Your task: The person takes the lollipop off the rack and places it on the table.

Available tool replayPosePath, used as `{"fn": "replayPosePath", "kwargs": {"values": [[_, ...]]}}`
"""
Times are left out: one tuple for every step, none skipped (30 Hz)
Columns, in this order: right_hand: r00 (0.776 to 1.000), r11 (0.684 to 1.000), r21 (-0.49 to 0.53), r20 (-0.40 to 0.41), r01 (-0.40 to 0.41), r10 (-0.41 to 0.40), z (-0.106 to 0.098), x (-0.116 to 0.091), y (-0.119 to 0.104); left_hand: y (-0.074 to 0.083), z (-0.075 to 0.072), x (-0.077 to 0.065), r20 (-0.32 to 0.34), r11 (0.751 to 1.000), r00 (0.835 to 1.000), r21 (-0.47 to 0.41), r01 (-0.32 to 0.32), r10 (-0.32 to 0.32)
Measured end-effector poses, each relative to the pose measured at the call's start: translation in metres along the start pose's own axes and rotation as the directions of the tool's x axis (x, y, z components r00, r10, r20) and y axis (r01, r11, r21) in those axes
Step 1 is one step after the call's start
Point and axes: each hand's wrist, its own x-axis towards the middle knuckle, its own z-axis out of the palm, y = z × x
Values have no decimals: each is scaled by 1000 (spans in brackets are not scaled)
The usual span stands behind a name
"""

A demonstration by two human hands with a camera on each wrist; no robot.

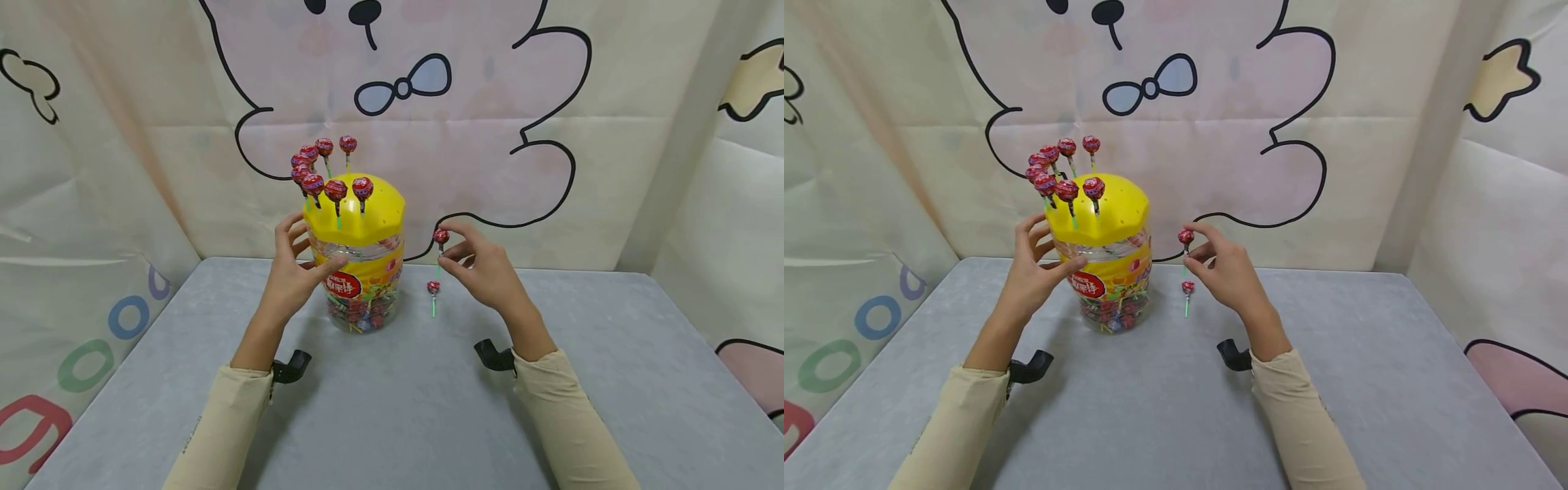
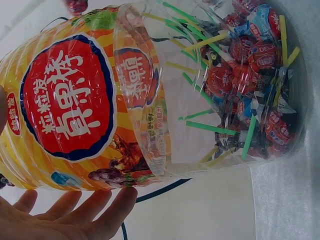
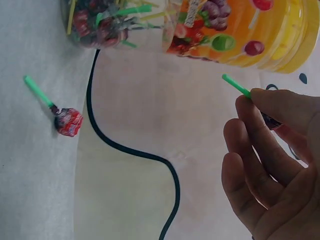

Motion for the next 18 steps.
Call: {"fn": "replayPosePath", "kwargs": {"values": [[1000, 1000, -4, 7, -6, 6, 1, 0, 3, 0, 0, 0, 0, 1000, 1000, 0, 0, 0], [1000, 1000, -8, 15, -14, 14, 1, 1, 5, 0, 0, 0, -1, 1000, 1000, -1, 1, -1], [1000, 1000, -15, 22, -19, 20, 2, 1, 8, 0, 0, 0, -1, 1000, 1000, 0, 2, -2], [999, 999, -20, 28, -26, 26, 2, 1, 10, 0, 0, 0, -1, 1000, 1000, 2, 4, -4], [999, 999, -25, 33, -32, 33, 2, 1, 12, 1, 0, 1, -2, 1000, 1000, 1, 5, -5], [999, 999, -28, 39, -36, 38, 2, 1, 14, 1, 0, 1, -1, 1000, 1000, 1, 6, -6], [998, 999, -33, 45, -43, 45, 2, 1, 15, 2, 0, 1, -2, 1000, 1000, 0, 7, -7], [997, 998, -36, 49, -51, 53, 2, 2, 16, 2, 0, 2, -1, 1000, 1000, 0, 6, -6], [997, 998, -38, 55, -60, 62, 2, 2, 17, 2, 0, 2, -1, 1000, 1000, 2, 5, -5], [996, 997, -37, 59, -67, 69, 2, 2, 18, 3, 0, 2, 0, 1000, 1000, 1, 2, -2], [995, 997, -37, 66, -72, 74, 2, 2, 20, 3, 0, 2, 1, 1000, 1000, 1, 1, -1], [994, 996, -36, 73, -78, 80, 2, 2, 21, 3, 0, 2, 1, 1000, 1000, 1, 1, -1], [993, 996, -35, 82, -85, 88, 2, 2, 23, 3, 0, 1, 1, 1000, 1000, 1, 2, -2], [991, 995, -36, 92, -92, 95, 3, 2, 25, 3, 0, 1, 3, 1000, 1000, 1, 4, -4], [989, 994, -36, 103, -99, 102, 3, 2, 27, 3, -1, 1, 3, 1000, 1000, 1, 5, -5], [987, 993, -39, 115, -107, 111, 4, 1, 28, 2, -1, 0, 4, 1000, 1000, 0, 8, -8], [984, 992, -41, 128, -117, 122, 5, 1, 31, 2, -1, 0, 5, 1000, 1000, 0, 9, -9], [981, 991, -45, 142, -127, 132, 5, 1, 33, 2, -1, 0, 6, 1000, 1000, 0, 11, -11]]}}
